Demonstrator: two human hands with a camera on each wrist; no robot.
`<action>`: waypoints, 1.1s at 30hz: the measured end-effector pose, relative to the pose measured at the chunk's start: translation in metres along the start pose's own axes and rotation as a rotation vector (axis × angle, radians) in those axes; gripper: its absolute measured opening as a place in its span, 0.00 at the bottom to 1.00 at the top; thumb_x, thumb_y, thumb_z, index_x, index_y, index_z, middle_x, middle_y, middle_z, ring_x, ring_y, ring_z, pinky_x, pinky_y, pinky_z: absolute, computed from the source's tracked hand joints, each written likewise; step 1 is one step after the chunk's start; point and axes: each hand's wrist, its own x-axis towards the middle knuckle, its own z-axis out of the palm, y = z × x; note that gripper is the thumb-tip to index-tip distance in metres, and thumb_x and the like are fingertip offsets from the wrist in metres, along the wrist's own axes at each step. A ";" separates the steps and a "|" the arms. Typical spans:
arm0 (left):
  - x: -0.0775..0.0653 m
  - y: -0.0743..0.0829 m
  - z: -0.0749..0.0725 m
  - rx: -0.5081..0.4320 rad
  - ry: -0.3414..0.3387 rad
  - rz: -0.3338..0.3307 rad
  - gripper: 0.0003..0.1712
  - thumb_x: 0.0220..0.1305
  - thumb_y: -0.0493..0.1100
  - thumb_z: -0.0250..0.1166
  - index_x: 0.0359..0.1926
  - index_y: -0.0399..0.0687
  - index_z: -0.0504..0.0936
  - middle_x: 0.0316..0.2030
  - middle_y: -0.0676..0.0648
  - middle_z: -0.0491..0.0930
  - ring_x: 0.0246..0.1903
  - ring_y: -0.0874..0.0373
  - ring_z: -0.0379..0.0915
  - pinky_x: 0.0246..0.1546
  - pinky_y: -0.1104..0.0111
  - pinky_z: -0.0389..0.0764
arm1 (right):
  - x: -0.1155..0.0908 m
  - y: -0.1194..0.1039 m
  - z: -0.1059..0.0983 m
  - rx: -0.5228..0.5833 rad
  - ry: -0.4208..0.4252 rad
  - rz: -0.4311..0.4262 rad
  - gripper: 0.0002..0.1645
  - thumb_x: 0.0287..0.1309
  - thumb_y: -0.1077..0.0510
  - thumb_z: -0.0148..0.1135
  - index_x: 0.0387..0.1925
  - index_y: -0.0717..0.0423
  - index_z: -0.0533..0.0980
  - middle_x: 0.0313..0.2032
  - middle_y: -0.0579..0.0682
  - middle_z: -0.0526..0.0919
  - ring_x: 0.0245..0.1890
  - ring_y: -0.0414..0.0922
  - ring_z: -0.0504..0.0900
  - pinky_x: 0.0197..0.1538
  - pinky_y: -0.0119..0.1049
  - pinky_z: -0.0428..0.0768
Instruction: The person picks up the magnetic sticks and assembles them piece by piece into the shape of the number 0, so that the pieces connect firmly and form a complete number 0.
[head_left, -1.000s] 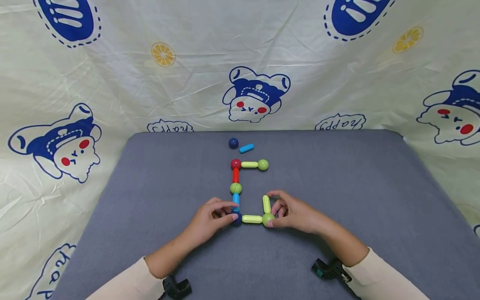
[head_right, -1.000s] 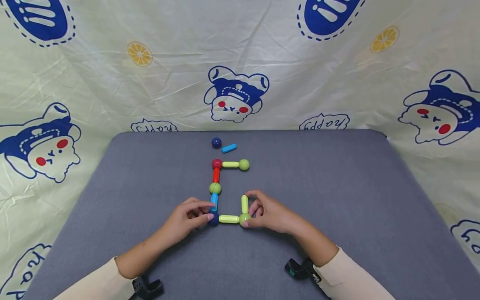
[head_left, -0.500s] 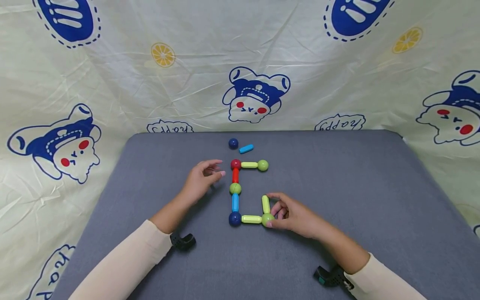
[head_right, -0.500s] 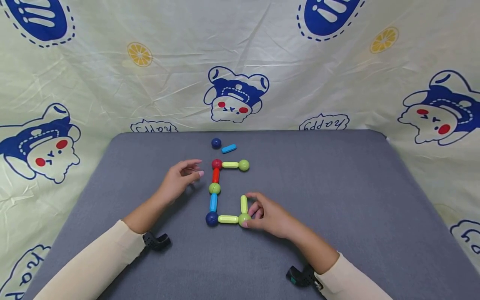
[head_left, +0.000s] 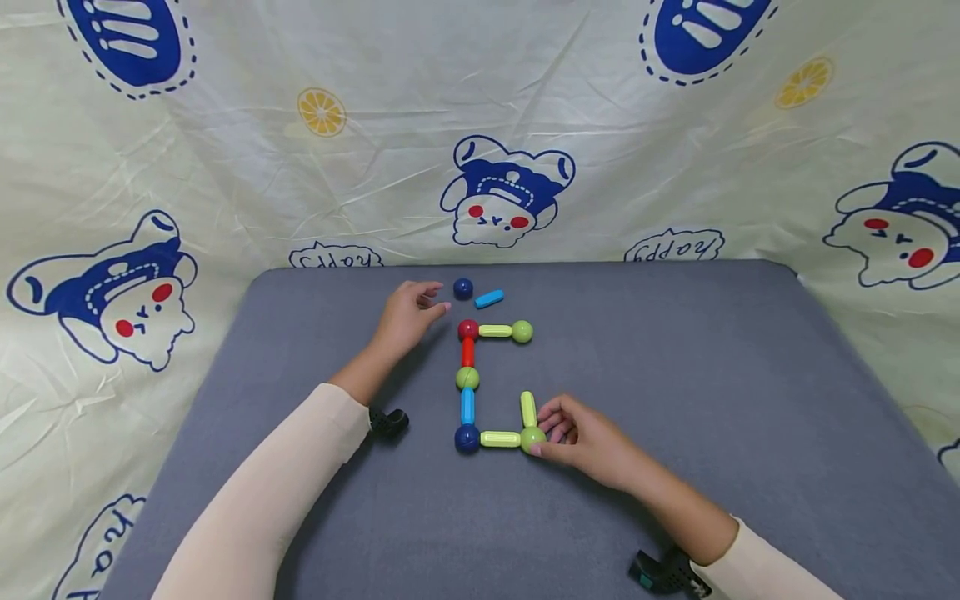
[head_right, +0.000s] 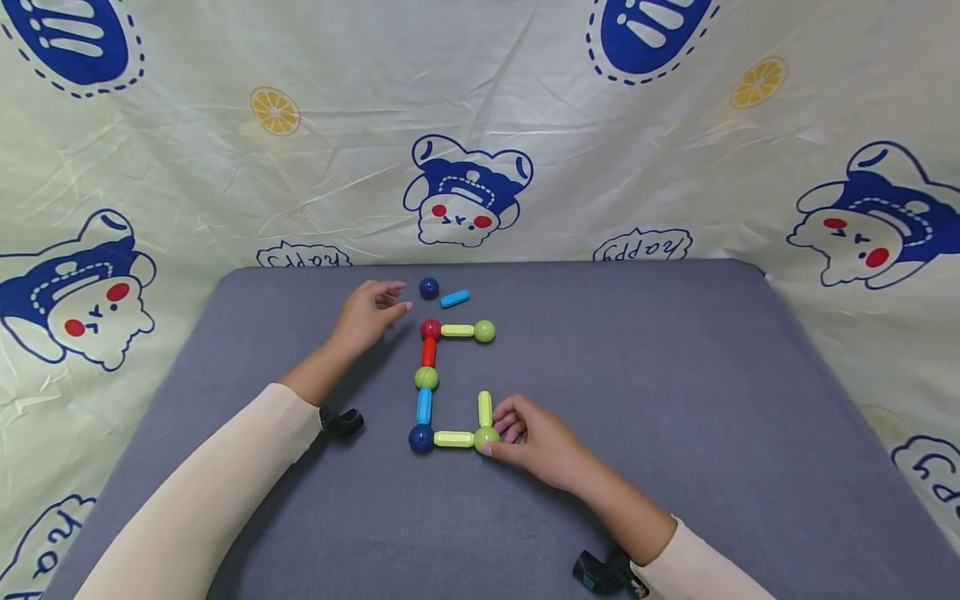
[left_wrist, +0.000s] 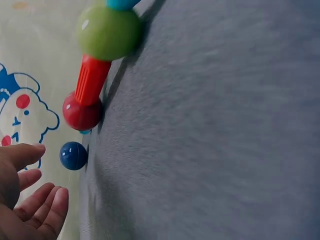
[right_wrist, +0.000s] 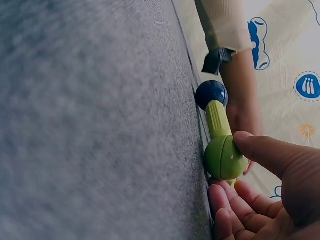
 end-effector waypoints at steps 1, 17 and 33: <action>0.003 0.000 0.000 0.008 -0.001 0.000 0.26 0.67 0.45 0.69 0.63 0.41 0.79 0.54 0.38 0.79 0.53 0.46 0.78 0.53 0.55 0.82 | 0.000 0.000 0.000 -0.006 0.002 0.000 0.25 0.56 0.50 0.75 0.48 0.56 0.75 0.42 0.50 0.82 0.37 0.41 0.78 0.39 0.29 0.76; 0.040 0.002 0.016 0.063 -0.108 -0.052 0.31 0.69 0.49 0.67 0.70 0.52 0.73 0.62 0.40 0.76 0.58 0.46 0.78 0.56 0.56 0.82 | -0.002 -0.001 0.002 -0.043 0.006 0.018 0.21 0.58 0.48 0.74 0.47 0.53 0.77 0.37 0.48 0.81 0.36 0.41 0.78 0.39 0.29 0.77; 0.043 0.006 0.023 0.154 -0.108 -0.015 0.19 0.70 0.42 0.66 0.60 0.50 0.83 0.57 0.41 0.79 0.53 0.47 0.75 0.57 0.56 0.79 | -0.003 -0.001 0.001 -0.043 0.004 0.002 0.21 0.58 0.48 0.74 0.47 0.52 0.77 0.38 0.48 0.81 0.36 0.40 0.78 0.38 0.29 0.77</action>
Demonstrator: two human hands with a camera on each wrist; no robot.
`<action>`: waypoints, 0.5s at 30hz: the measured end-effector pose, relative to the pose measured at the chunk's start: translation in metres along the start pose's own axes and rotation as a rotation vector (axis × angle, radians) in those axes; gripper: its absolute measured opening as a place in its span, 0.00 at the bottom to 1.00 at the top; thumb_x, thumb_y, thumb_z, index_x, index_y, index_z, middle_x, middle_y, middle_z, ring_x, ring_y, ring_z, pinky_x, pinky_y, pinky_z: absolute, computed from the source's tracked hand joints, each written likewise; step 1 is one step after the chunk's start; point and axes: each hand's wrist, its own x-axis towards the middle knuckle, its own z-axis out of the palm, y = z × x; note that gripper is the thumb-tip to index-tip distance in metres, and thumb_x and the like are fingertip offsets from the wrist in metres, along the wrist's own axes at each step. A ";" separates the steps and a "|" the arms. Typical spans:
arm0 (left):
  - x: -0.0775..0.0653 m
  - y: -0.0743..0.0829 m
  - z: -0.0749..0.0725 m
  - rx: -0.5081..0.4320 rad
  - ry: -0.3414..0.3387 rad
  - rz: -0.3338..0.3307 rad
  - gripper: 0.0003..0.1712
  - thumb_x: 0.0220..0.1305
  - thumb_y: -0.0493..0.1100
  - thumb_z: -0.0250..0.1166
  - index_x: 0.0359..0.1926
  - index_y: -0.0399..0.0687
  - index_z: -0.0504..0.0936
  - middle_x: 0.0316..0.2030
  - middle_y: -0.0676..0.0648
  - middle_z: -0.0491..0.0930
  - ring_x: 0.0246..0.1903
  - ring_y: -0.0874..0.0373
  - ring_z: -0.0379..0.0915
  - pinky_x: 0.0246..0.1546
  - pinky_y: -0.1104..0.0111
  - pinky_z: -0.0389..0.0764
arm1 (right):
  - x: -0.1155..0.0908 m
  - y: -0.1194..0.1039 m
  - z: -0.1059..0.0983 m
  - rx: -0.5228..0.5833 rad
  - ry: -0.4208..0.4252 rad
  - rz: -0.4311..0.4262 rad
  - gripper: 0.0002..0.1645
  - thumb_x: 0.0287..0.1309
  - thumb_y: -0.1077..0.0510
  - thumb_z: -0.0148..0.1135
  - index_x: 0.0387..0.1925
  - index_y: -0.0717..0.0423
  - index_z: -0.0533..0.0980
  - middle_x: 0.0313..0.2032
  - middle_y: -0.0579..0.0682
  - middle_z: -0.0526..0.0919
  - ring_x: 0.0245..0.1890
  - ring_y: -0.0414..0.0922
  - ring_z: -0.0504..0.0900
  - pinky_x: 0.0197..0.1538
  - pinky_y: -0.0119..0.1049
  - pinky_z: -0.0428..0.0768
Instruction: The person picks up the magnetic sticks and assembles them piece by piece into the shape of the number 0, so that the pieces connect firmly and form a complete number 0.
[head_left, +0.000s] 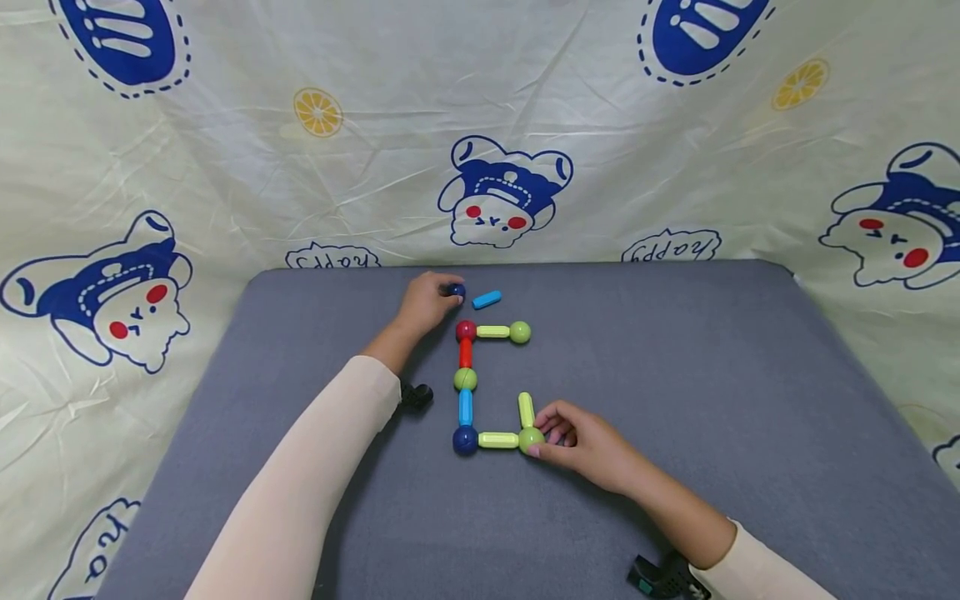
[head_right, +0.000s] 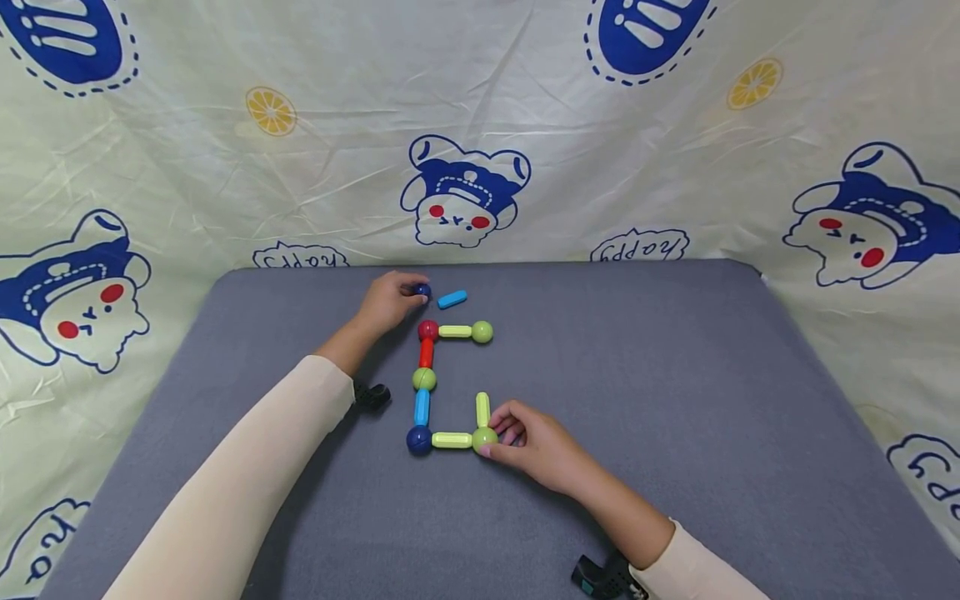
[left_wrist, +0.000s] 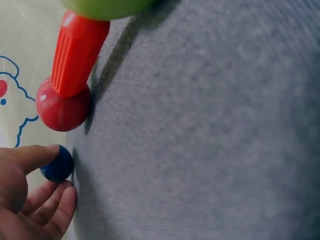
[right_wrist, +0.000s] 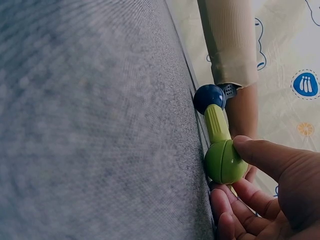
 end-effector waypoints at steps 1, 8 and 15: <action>0.000 -0.001 0.000 -0.010 0.008 -0.003 0.19 0.69 0.42 0.66 0.60 0.50 0.83 0.56 0.41 0.79 0.53 0.47 0.75 0.57 0.56 0.79 | 0.000 0.000 0.000 0.000 0.000 -0.001 0.21 0.58 0.48 0.74 0.47 0.53 0.77 0.38 0.48 0.81 0.36 0.40 0.78 0.39 0.29 0.77; -0.008 -0.001 0.002 -0.127 0.030 -0.032 0.17 0.69 0.42 0.67 0.58 0.50 0.83 0.55 0.41 0.79 0.54 0.47 0.77 0.54 0.56 0.80 | 0.000 0.000 0.000 0.005 0.000 0.004 0.21 0.58 0.48 0.74 0.47 0.53 0.77 0.37 0.48 0.81 0.35 0.40 0.77 0.38 0.29 0.77; -0.020 0.014 -0.002 -0.293 0.100 -0.092 0.18 0.70 0.44 0.65 0.59 0.50 0.81 0.54 0.40 0.75 0.52 0.47 0.72 0.49 0.58 0.83 | 0.001 0.000 0.001 0.003 0.004 0.005 0.21 0.57 0.48 0.74 0.46 0.53 0.77 0.36 0.48 0.81 0.35 0.40 0.77 0.38 0.30 0.77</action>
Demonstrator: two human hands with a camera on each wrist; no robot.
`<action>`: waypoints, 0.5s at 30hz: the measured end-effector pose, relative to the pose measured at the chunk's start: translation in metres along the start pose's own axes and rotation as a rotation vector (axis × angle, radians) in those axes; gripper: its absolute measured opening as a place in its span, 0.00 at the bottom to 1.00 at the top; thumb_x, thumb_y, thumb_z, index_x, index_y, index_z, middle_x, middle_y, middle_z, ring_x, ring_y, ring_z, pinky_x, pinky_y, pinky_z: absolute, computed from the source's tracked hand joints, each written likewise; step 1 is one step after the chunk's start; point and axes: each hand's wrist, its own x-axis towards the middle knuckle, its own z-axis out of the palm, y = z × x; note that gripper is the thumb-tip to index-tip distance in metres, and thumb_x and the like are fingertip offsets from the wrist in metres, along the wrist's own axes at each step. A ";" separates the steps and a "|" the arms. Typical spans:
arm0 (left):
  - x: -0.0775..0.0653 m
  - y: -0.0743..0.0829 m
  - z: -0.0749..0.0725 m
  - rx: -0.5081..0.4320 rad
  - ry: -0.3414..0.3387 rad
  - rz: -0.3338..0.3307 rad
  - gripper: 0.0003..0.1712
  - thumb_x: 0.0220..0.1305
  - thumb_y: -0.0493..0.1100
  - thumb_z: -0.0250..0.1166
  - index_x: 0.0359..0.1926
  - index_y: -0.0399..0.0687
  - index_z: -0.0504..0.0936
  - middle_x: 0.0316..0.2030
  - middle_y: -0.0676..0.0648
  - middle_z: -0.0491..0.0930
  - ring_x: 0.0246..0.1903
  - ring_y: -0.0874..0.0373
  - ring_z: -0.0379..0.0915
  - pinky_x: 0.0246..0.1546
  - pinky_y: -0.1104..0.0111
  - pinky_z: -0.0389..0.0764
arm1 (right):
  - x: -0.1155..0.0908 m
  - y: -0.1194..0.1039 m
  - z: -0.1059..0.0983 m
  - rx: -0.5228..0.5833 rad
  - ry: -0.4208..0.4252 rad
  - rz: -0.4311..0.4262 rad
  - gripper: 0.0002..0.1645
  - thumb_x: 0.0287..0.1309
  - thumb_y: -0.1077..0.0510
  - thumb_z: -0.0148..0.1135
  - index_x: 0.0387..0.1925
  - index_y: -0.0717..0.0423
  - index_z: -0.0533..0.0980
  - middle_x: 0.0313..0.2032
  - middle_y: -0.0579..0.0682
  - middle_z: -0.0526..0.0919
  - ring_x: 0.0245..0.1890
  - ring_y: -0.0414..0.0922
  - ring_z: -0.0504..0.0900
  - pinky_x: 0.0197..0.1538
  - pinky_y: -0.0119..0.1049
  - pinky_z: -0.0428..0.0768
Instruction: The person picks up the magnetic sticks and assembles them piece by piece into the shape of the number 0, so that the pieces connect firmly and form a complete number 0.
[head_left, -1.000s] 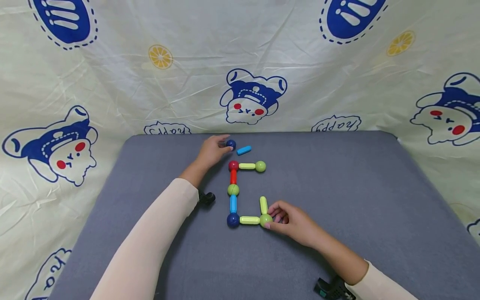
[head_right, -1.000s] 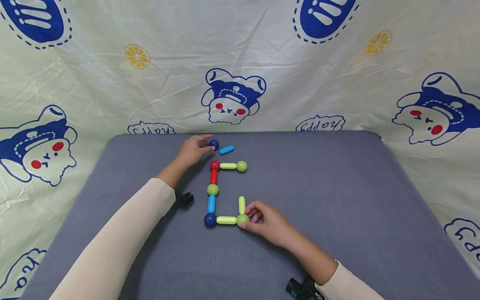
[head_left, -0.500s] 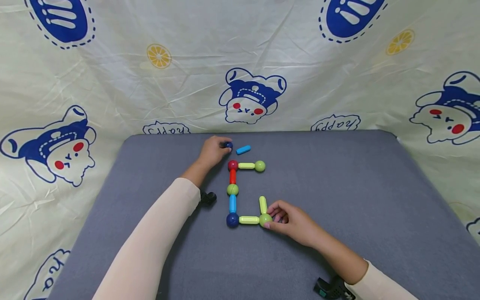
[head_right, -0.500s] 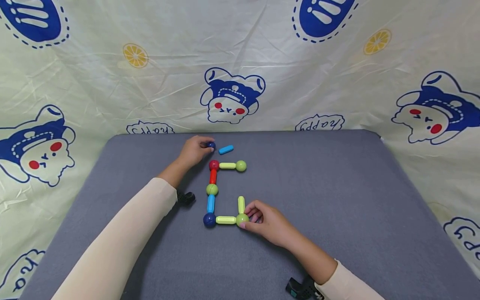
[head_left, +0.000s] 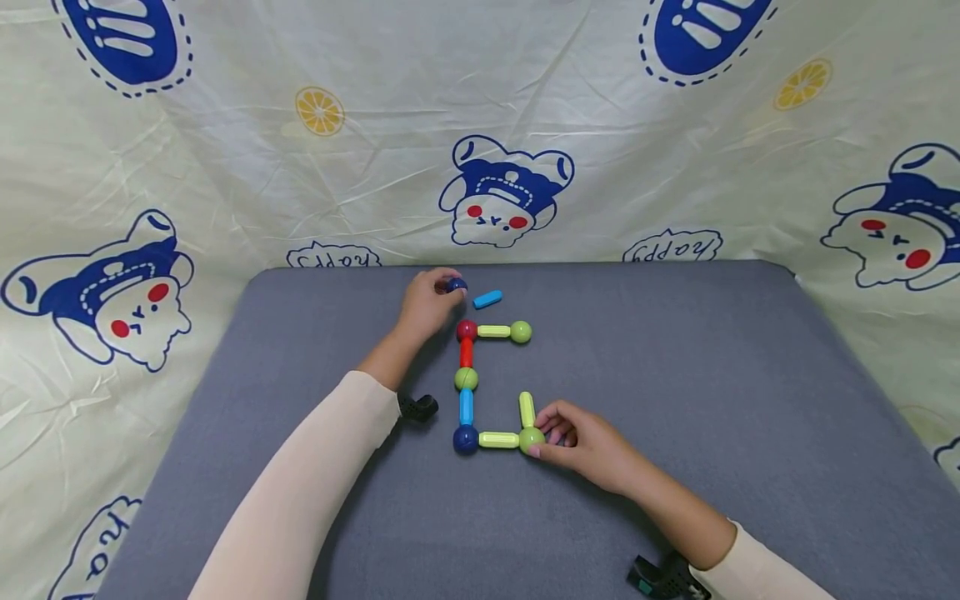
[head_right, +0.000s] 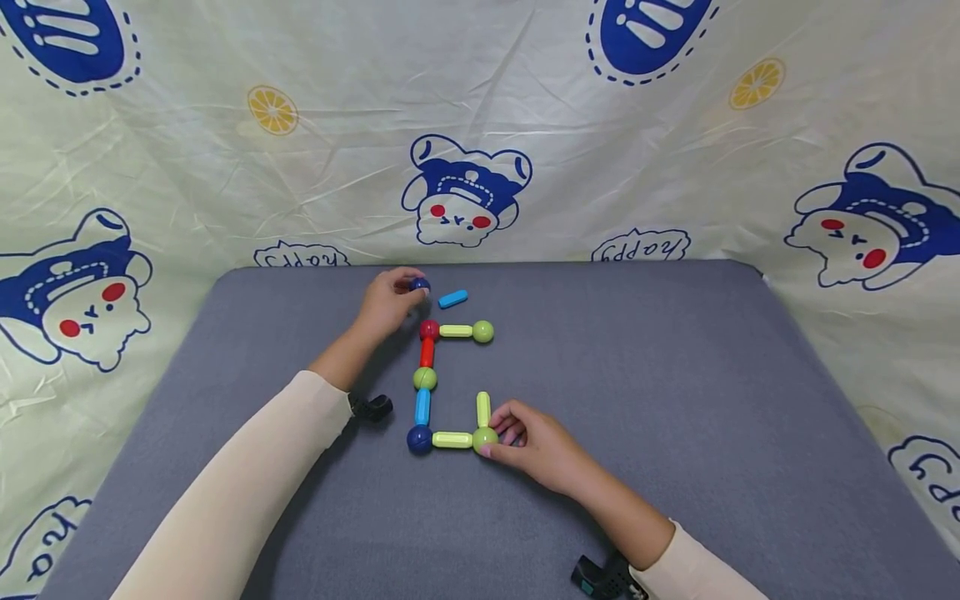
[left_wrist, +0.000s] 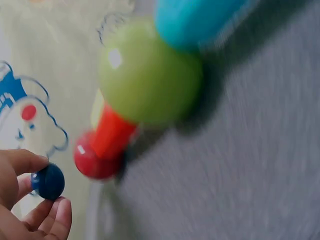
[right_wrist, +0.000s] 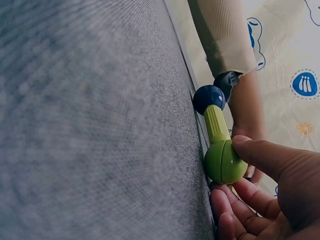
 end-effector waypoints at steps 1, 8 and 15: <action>-0.002 0.003 0.000 -0.013 0.006 0.002 0.18 0.70 0.44 0.65 0.58 0.50 0.81 0.54 0.40 0.74 0.52 0.47 0.72 0.50 0.57 0.82 | 0.000 0.000 0.000 -0.001 0.001 -0.001 0.21 0.57 0.48 0.74 0.46 0.53 0.77 0.36 0.48 0.81 0.35 0.40 0.78 0.38 0.29 0.77; -0.021 0.019 0.003 -0.039 -0.060 0.062 0.17 0.70 0.45 0.66 0.58 0.52 0.81 0.53 0.43 0.75 0.54 0.48 0.73 0.49 0.58 0.82 | 0.000 0.001 0.000 -0.006 0.008 -0.004 0.22 0.57 0.47 0.75 0.47 0.52 0.77 0.36 0.47 0.81 0.35 0.40 0.77 0.38 0.29 0.76; -0.038 0.027 0.004 -0.051 -0.196 0.092 0.17 0.67 0.47 0.69 0.56 0.54 0.84 0.51 0.44 0.76 0.52 0.50 0.77 0.44 0.63 0.83 | -0.001 0.001 0.000 0.001 0.008 -0.011 0.21 0.57 0.48 0.75 0.46 0.51 0.78 0.37 0.48 0.81 0.35 0.40 0.78 0.38 0.30 0.77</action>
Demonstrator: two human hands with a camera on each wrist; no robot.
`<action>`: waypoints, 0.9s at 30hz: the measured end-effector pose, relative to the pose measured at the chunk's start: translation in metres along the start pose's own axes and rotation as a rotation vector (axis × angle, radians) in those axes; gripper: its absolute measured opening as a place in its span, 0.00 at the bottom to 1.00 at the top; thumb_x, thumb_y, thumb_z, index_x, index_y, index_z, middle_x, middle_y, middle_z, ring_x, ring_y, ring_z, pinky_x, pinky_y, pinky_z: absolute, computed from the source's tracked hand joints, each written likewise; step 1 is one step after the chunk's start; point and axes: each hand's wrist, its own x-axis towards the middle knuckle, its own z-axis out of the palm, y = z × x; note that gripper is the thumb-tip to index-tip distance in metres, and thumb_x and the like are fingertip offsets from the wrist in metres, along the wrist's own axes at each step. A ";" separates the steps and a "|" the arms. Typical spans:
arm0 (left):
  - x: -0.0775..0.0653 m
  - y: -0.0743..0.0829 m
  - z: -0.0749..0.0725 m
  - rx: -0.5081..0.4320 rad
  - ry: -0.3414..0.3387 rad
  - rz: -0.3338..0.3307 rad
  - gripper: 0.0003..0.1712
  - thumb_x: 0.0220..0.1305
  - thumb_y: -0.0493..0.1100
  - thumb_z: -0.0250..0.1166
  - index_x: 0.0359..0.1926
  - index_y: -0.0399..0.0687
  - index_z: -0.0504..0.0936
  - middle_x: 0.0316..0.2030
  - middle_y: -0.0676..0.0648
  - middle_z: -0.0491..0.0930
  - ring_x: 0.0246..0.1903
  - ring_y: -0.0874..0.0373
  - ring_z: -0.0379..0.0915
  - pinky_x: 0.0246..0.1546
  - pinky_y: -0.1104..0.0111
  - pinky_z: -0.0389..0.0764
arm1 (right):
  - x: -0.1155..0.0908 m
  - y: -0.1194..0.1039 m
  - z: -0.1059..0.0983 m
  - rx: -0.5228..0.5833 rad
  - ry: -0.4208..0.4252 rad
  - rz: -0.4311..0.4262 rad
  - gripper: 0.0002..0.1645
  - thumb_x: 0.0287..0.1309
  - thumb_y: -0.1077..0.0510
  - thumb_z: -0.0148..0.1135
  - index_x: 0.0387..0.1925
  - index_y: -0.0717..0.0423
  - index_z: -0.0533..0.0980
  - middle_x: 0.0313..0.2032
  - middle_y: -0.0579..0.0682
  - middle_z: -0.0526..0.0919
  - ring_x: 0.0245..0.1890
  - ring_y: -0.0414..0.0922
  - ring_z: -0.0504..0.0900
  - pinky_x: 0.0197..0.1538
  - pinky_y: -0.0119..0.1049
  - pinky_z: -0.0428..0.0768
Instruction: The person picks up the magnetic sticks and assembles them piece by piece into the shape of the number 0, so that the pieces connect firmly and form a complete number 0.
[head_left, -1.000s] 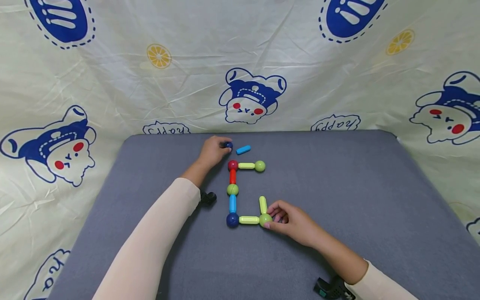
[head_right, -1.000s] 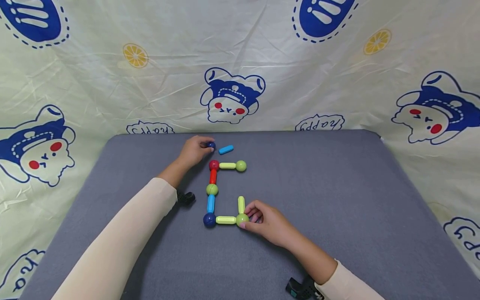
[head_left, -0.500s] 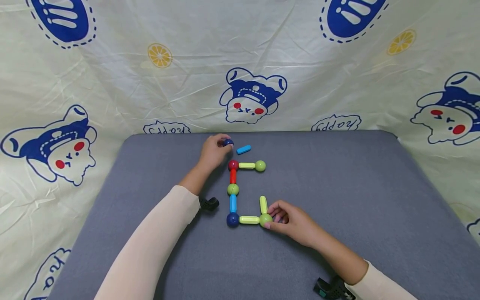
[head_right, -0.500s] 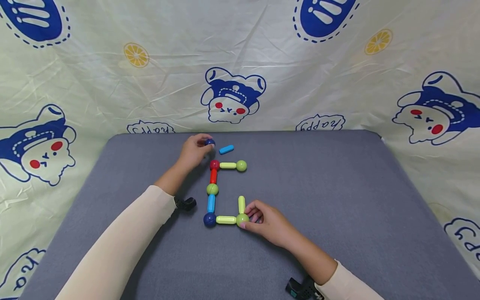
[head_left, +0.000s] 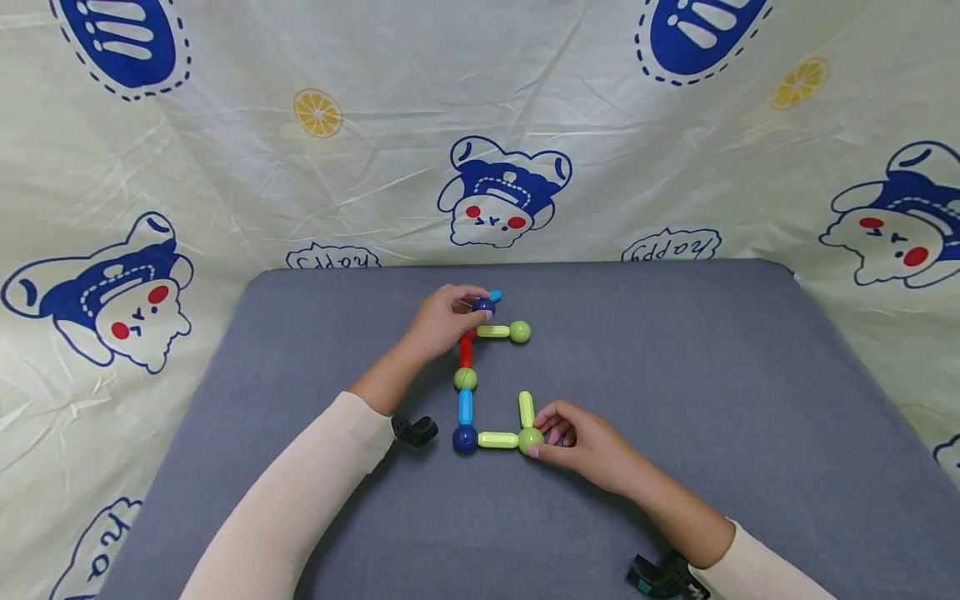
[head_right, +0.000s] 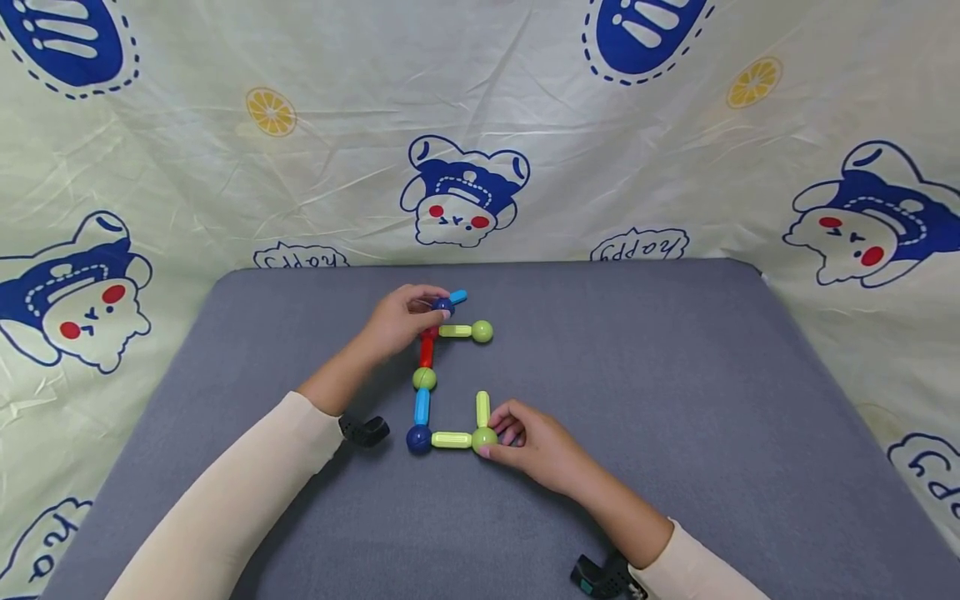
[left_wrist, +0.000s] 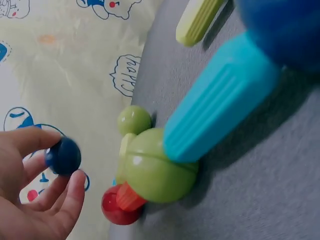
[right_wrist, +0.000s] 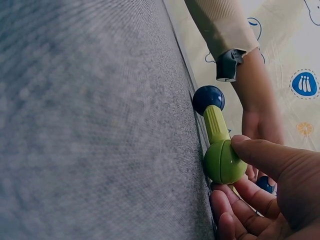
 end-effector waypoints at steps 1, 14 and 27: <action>-0.002 0.001 0.001 0.002 -0.021 0.002 0.18 0.67 0.48 0.69 0.57 0.54 0.84 0.51 0.45 0.76 0.52 0.50 0.78 0.43 0.64 0.83 | 0.000 0.000 0.000 -0.001 0.000 -0.001 0.20 0.57 0.48 0.75 0.46 0.51 0.78 0.37 0.48 0.81 0.35 0.40 0.78 0.38 0.30 0.77; -0.022 0.004 0.024 0.018 -0.263 0.067 0.20 0.67 0.50 0.68 0.59 0.53 0.83 0.50 0.48 0.84 0.46 0.57 0.80 0.42 0.68 0.81 | 0.000 0.002 0.001 -0.012 0.002 -0.022 0.20 0.57 0.47 0.74 0.46 0.51 0.77 0.36 0.47 0.81 0.34 0.39 0.77 0.38 0.30 0.77; -0.028 0.007 0.038 0.054 -0.382 0.095 0.15 0.67 0.47 0.69 0.53 0.53 0.85 0.46 0.52 0.86 0.42 0.60 0.78 0.40 0.72 0.79 | 0.000 0.003 0.002 -0.010 0.004 -0.025 0.20 0.58 0.48 0.74 0.46 0.51 0.77 0.36 0.47 0.81 0.35 0.38 0.78 0.39 0.30 0.77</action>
